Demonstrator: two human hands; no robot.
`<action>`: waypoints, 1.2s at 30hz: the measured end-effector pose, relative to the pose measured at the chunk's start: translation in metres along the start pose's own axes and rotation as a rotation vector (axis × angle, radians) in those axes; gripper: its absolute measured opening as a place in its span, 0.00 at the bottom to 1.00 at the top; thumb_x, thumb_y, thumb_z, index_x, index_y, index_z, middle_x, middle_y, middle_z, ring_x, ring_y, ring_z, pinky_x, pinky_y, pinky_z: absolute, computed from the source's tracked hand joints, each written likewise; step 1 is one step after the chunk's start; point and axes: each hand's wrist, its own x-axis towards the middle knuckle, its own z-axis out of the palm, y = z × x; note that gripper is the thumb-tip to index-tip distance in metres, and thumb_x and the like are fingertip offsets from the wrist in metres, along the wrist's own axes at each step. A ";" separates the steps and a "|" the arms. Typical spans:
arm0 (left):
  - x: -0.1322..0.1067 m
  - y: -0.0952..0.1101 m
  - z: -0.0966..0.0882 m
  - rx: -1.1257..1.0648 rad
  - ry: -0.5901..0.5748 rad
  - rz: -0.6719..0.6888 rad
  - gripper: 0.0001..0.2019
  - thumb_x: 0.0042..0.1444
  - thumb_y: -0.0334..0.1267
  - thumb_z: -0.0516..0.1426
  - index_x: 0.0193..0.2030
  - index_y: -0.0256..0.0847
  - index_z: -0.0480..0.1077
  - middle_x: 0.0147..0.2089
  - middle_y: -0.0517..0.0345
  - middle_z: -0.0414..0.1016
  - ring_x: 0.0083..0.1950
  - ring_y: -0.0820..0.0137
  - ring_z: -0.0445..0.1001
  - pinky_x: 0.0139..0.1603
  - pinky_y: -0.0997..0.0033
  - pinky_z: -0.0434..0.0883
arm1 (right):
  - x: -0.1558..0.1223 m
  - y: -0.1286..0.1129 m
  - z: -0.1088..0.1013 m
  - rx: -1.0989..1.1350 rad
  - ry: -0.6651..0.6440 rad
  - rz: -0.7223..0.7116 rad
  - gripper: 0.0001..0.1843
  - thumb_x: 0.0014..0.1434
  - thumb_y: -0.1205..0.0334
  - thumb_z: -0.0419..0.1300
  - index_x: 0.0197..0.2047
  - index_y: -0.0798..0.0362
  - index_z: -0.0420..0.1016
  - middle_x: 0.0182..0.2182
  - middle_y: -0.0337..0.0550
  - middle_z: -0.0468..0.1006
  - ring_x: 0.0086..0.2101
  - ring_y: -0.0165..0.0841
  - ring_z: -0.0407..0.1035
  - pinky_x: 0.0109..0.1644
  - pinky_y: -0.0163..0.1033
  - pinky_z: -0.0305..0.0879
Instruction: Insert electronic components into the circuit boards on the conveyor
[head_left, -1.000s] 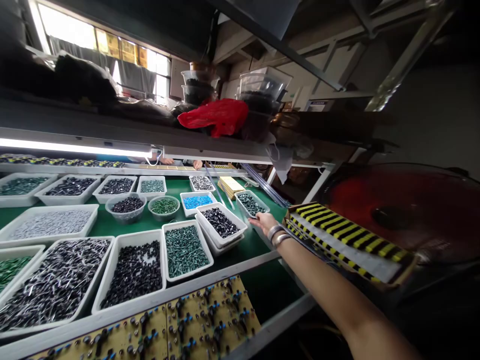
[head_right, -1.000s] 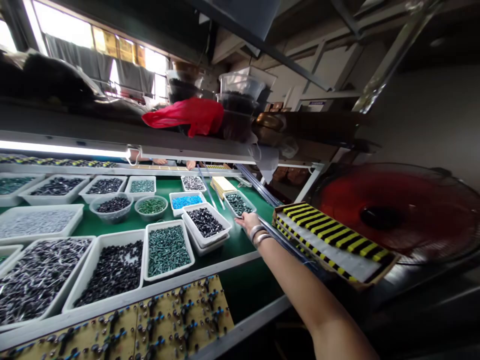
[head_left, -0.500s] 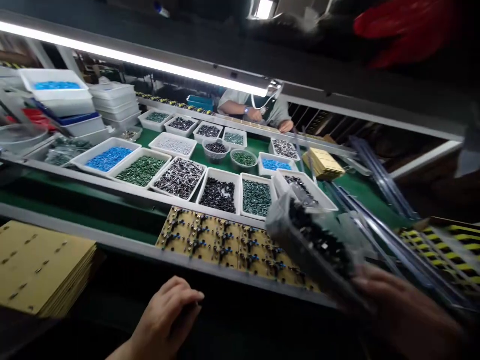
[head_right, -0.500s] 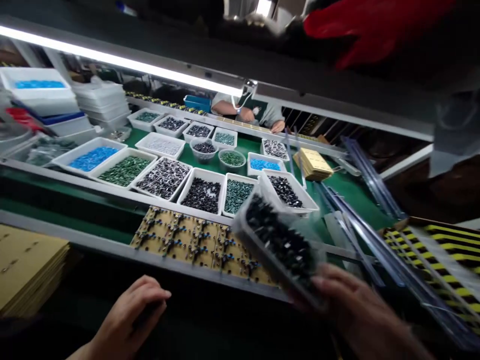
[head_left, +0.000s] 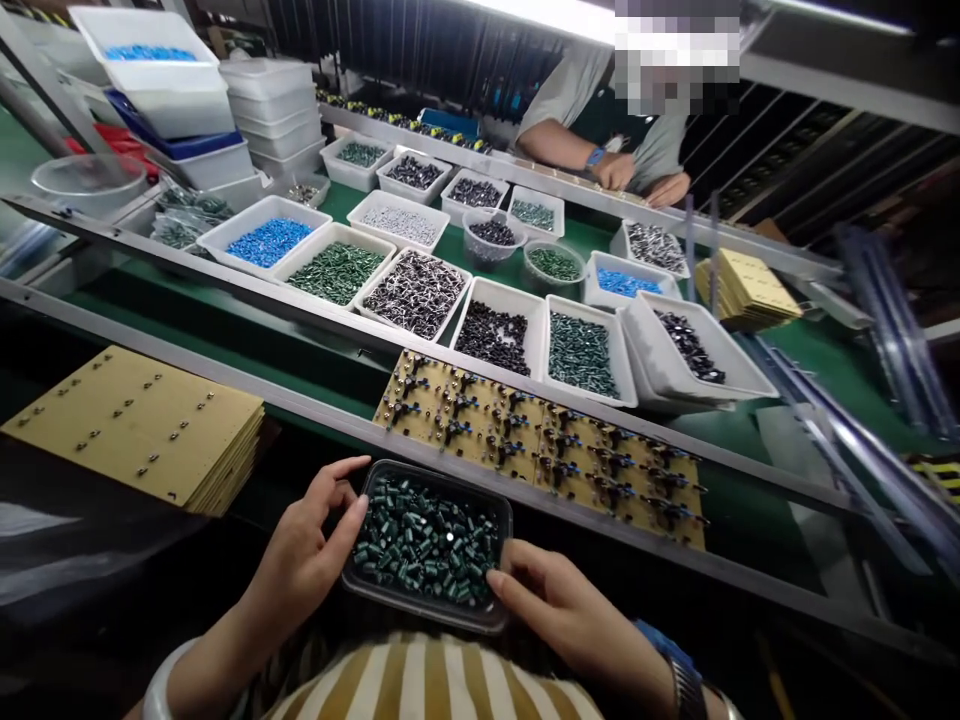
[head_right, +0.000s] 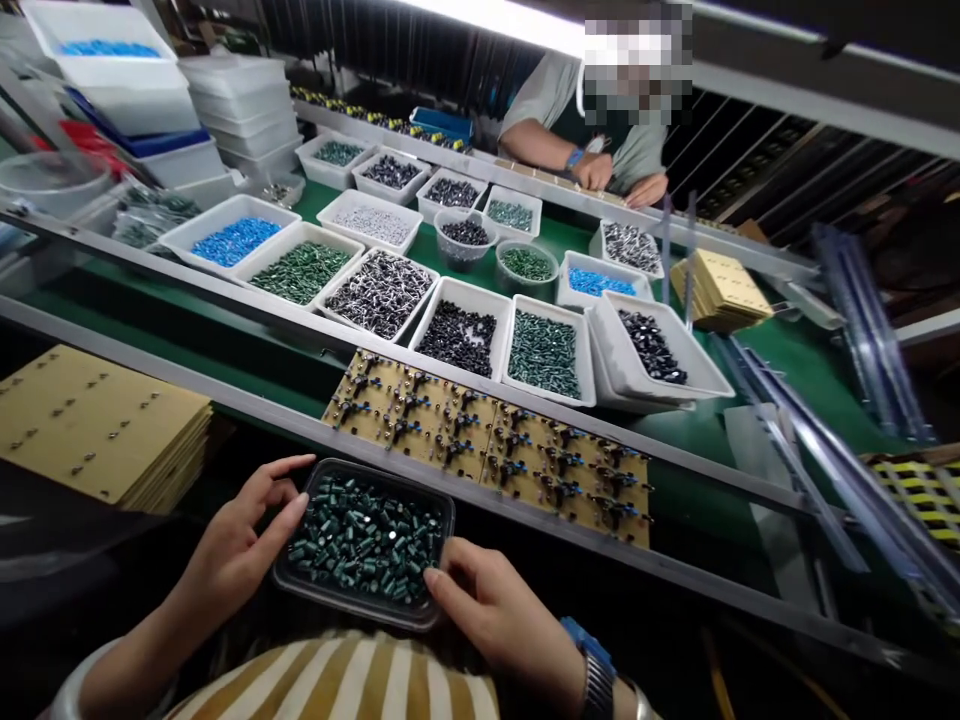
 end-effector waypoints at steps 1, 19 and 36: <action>0.001 0.000 0.002 0.026 0.015 0.030 0.19 0.71 0.42 0.51 0.65 0.40 0.63 0.32 0.63 0.70 0.33 0.72 0.72 0.37 0.75 0.71 | -0.001 -0.002 -0.003 -0.124 0.005 -0.025 0.26 0.68 0.40 0.53 0.27 0.51 0.64 0.25 0.39 0.71 0.27 0.30 0.63 0.31 0.35 0.58; 0.044 0.029 -0.014 0.355 0.070 0.530 0.18 0.71 0.32 0.55 0.65 0.38 0.62 0.52 0.50 0.73 0.55 0.62 0.70 0.62 0.59 0.67 | 0.033 -0.050 0.009 -0.648 0.355 -0.588 0.04 0.69 0.65 0.60 0.45 0.53 0.75 0.37 0.42 0.81 0.37 0.35 0.76 0.41 0.39 0.72; 0.048 0.037 0.046 0.553 -0.585 0.861 0.08 0.63 0.34 0.63 0.32 0.42 0.70 0.34 0.57 0.72 0.42 0.61 0.67 0.46 0.58 0.63 | 0.047 -0.056 -0.036 -0.800 0.509 -0.602 0.19 0.69 0.75 0.56 0.61 0.54 0.71 0.47 0.49 0.81 0.47 0.40 0.71 0.53 0.48 0.74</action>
